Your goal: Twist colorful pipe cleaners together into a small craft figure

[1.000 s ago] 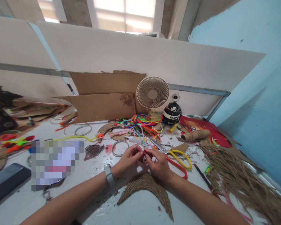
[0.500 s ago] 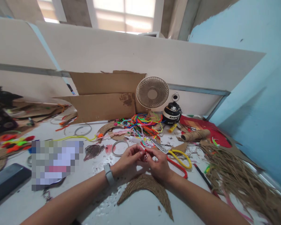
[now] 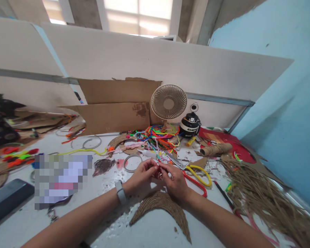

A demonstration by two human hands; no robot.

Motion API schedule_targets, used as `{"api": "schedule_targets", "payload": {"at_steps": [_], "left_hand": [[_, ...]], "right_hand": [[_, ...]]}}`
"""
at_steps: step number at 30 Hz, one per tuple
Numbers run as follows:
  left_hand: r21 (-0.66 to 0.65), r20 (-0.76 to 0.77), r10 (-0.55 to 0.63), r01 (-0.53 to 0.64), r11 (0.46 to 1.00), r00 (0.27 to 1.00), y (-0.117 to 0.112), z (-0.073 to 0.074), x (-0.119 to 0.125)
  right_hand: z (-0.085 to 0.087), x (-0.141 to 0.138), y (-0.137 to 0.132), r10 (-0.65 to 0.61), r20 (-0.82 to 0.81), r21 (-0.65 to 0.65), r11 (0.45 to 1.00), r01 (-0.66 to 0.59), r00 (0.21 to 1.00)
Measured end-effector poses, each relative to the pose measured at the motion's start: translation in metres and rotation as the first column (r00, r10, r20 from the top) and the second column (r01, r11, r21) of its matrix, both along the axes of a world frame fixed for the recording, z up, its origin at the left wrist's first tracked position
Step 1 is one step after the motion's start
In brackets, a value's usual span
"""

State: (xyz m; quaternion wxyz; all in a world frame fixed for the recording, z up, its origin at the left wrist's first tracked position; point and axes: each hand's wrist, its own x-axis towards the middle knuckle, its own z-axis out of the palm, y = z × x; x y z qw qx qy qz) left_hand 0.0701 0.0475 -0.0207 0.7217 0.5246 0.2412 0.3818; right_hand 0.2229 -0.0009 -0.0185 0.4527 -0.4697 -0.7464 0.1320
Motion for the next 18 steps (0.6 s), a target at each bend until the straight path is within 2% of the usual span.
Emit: {"api": "schedule_targets", "payload": {"at_steps": [6,12,18], "left_hand": [[-0.010,0.003,-0.010,0.010,1.000,1.000,-0.001,-0.002,-0.001],[-0.137,0.087,-0.025,0.037,0.990,0.996,0.000,-0.007,-0.001],[-0.154,0.138,-0.064,0.085,0.984,0.988,0.004,-0.011,-0.001]], "right_hand": [[0.001,0.001,0.001,0.041,-0.037,-0.010,0.999,-0.042,0.998],[0.003,0.001,0.003,0.052,-0.068,-0.033,0.998,-0.054,0.996],[0.003,0.001,0.003,0.051,-0.085,-0.060,0.997,-0.056,0.995]]}}
